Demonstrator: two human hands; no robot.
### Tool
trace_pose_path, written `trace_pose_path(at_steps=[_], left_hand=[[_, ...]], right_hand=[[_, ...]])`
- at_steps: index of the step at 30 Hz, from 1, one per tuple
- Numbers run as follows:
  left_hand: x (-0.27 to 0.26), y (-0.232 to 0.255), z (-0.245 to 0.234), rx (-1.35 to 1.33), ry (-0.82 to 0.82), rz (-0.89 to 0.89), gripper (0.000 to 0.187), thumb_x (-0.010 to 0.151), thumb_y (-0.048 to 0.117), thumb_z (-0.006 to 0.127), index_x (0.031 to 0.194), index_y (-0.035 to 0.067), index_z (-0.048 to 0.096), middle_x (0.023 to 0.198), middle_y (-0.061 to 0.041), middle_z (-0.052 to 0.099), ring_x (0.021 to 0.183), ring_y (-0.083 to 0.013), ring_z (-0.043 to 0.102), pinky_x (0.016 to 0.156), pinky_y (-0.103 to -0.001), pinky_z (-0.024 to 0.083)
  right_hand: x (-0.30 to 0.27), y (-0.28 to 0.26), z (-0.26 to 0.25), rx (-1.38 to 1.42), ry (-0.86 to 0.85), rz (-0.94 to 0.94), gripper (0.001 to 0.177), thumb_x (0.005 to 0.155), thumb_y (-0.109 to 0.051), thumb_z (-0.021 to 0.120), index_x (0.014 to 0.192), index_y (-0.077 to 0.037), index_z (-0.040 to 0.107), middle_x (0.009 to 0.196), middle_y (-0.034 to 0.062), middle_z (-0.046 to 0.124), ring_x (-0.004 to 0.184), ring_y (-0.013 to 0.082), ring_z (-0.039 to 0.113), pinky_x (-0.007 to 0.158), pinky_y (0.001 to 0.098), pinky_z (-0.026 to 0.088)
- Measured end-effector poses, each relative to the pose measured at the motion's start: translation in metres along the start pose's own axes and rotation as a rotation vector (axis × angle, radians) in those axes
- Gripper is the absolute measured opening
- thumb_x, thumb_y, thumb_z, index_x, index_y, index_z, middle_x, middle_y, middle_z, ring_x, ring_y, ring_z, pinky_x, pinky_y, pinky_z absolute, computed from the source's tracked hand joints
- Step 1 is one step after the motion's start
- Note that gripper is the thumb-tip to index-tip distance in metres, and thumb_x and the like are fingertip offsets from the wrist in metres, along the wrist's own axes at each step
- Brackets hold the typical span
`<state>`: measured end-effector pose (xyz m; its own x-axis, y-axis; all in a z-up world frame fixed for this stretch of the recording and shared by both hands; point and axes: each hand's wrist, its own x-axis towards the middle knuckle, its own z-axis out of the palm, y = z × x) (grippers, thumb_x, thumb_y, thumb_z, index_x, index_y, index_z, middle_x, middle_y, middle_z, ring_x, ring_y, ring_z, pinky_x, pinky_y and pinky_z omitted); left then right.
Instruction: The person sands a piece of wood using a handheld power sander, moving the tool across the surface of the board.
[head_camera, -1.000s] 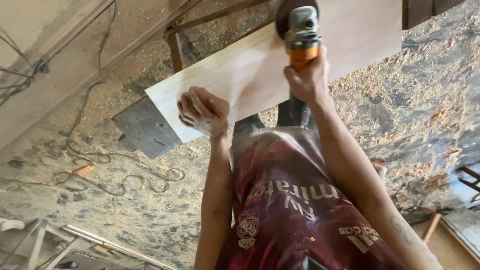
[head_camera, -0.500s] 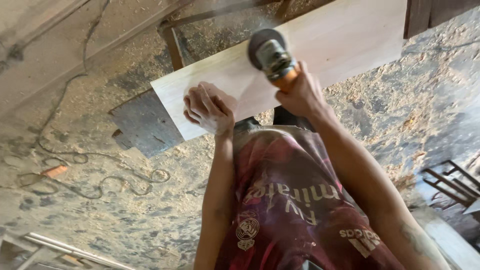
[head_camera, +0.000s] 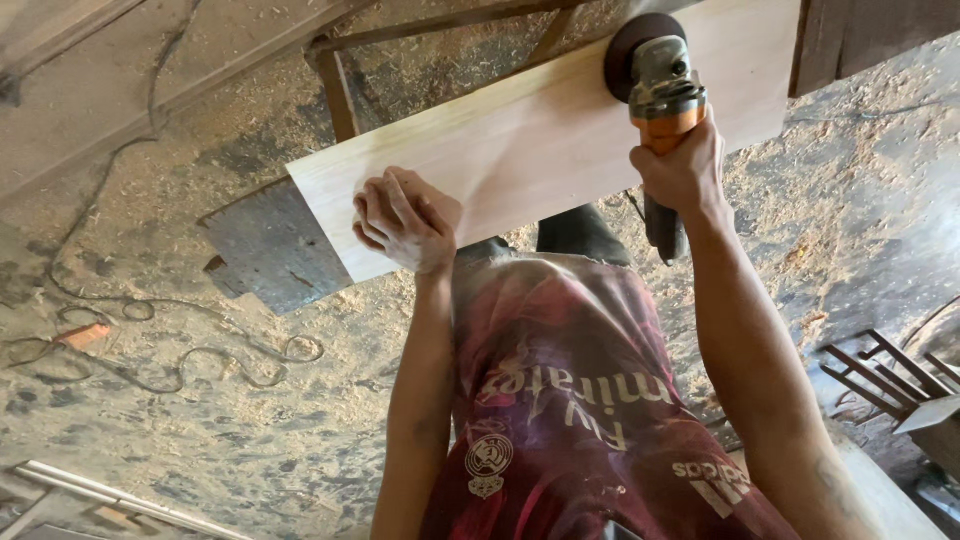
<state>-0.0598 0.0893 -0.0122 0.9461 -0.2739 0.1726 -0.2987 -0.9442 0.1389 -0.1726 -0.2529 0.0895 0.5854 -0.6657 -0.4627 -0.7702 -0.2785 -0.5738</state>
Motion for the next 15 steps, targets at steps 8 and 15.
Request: trace_pose_path(at_steps=[8, 15], left_hand=[[0.004, -0.006, 0.01, -0.002, 0.094, 0.016, 0.054, 0.112, 0.046, 0.03, 0.147, 0.014, 0.056, 0.146, -0.017, 0.052, 0.14, -0.0387, 0.046, 0.113, -0.062, 0.037], [0.005, 0.0, 0.003, 0.006, 0.082, 0.009, 0.057, 0.112, 0.047, 0.029, 0.146, 0.013, 0.058, 0.146, -0.017, 0.052, 0.141, -0.0395, 0.046, 0.114, -0.063, 0.036]], right_hand=[[0.03, 0.029, -0.044, 0.155, -0.018, 0.127, 0.045, 0.076, -0.006, 0.068, 0.118, 0.001, 0.053, 0.088, 0.0087, 0.062, 0.07, 0.0191, 0.065, 0.062, 0.0364, 0.06], [0.057, 0.083, -0.082, 0.2, -0.012, 0.263, 0.035, 0.079, -0.003, 0.066, 0.114, 0.002, 0.061, 0.086, 0.0087, 0.064, 0.066, 0.0153, 0.064, 0.063, 0.0353, 0.063]])
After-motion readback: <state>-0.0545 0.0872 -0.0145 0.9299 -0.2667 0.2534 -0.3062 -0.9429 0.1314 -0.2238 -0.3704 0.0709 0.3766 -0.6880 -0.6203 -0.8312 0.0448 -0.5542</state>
